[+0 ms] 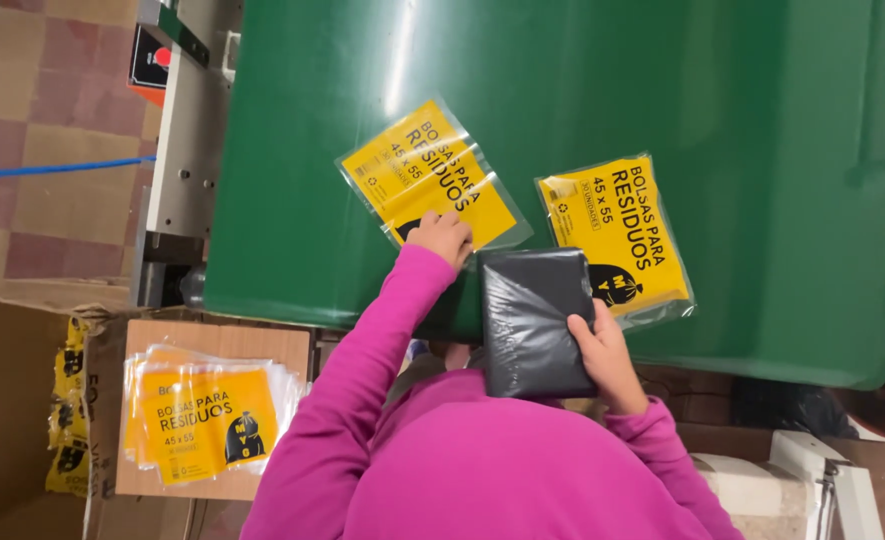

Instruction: Folding black trash bags, placing them into yellow printed sleeves, and sealing the packaging with a heat sealer.

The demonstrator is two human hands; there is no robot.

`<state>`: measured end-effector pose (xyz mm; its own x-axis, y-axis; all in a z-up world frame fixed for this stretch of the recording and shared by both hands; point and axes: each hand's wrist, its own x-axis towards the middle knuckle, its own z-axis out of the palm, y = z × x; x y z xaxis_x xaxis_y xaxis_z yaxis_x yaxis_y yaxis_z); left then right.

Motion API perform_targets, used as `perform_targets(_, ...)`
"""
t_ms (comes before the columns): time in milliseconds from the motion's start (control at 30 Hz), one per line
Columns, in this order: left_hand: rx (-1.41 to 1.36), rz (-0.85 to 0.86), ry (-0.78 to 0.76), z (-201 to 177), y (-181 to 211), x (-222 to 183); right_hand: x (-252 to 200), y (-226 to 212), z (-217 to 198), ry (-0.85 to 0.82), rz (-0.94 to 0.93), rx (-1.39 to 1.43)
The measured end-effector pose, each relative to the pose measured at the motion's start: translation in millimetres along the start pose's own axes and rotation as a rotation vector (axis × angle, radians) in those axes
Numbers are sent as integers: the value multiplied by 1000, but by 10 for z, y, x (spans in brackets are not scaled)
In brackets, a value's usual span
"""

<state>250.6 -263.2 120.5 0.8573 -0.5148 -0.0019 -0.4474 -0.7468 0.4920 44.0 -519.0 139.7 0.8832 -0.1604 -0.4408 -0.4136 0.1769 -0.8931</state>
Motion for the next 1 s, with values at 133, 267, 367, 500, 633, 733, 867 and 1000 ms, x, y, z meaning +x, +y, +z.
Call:
perform_targets(133,-141,80,47,-314,149,-111,29,13,291,89,-285,-117)
perform_targets(267,-248,246,155,-112,167,-114,94,-242,765,64,-317,-477)
perform_targets(367,-226,264,149,197,49,-96,301,-230,912,-68,-278,-516)
perform_targets(500,-195,399,304,-385,286,-287,532,-274,895,-130,-175,-647)
perform_targets(633,-66,213,442,-812,103,-666,829,-556,840,55,-158,-568)
perform_targets(733,-111,-399,154,-495,-299,-787,966,-714,905,90,92,-328)
perform_targets(867,-373,-377,157,-234,-474,-721,1065,-628,801,119,-226,-732)
perform_targets(1000,-513,-346,33,-206,-212,-1163,564,-431,539,83,-261,-980)
